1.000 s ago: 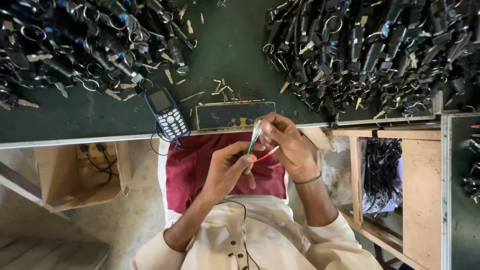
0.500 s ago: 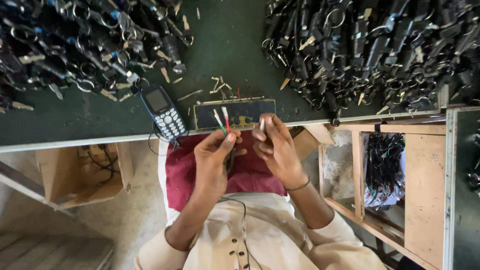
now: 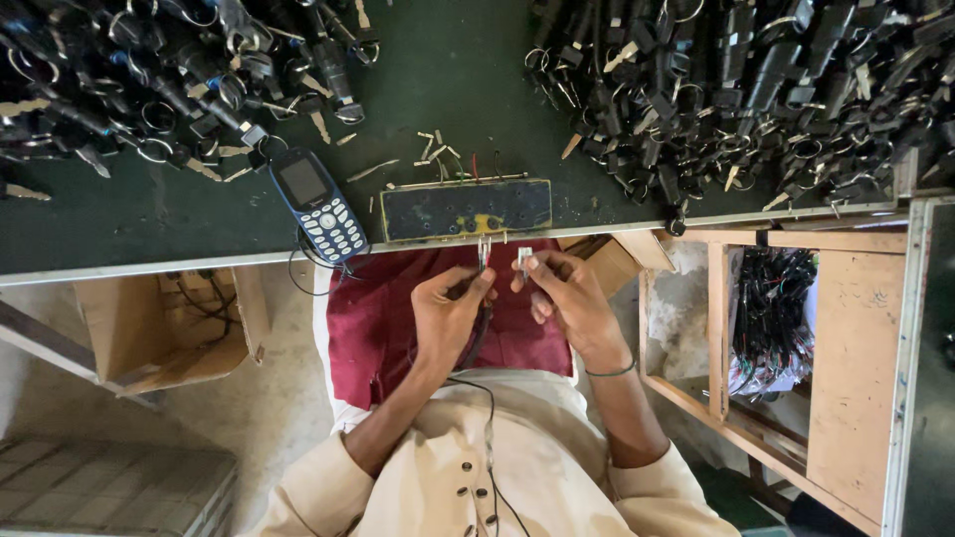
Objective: The person picks black cable connectors from large piles on the workbench, twists and joins their wires by hand, and plugs the connector ends into a small test board on the bench to check them, placing finished pieces back onto the piles.
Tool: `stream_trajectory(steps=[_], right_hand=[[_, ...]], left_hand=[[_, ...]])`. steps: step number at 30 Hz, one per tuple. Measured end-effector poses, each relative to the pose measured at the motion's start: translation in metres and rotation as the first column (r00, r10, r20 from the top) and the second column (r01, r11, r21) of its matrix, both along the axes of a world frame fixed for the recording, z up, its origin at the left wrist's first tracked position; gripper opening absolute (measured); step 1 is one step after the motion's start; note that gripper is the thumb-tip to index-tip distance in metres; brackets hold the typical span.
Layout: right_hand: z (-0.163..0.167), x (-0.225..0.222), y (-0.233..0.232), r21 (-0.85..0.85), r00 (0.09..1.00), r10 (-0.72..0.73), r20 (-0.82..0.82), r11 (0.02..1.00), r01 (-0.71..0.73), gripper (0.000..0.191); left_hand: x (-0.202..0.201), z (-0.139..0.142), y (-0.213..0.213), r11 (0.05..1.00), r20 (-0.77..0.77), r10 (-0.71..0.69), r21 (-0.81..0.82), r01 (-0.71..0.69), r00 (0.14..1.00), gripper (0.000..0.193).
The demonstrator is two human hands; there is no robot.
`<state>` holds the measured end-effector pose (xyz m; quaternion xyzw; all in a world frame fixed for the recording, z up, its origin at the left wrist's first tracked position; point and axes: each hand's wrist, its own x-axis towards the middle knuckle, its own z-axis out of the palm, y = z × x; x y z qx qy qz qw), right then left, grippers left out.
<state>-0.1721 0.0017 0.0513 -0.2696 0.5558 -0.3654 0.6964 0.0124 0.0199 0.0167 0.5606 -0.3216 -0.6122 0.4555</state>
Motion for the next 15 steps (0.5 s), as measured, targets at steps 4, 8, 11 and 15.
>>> stream_trajectory(steps=[4, 8, 11, 15], right_hand=[[-0.006, -0.003, -0.001, -0.011, 0.995, 0.057, -0.085, 0.998, -0.059, 0.027], [-0.001, -0.001, -0.003, -0.027, 0.992, 0.070, -0.101, 0.997, -0.073, 0.027], [0.003, 0.003, -0.007, -0.011, 0.991, 0.059, -0.117, 0.998, -0.061, 0.027], [0.008, 0.009, -0.014, -0.039, 0.943, 0.162, -0.290, 0.983, -0.181, 0.029]], left_hand=[[-0.005, 0.005, 0.007, 0.997, 0.035, 0.077, -0.010, -0.077, 0.996, 0.017], [-0.004, 0.011, 0.007, 0.992, 0.022, 0.118, -0.056, -0.117, 0.993, 0.016], [-0.004, 0.013, 0.001, 0.989, 0.060, 0.134, -0.073, -0.129, 0.989, 0.016], [-0.003, 0.016, -0.005, 0.972, 0.211, 0.166, -0.201, -0.123, 0.963, 0.015]])
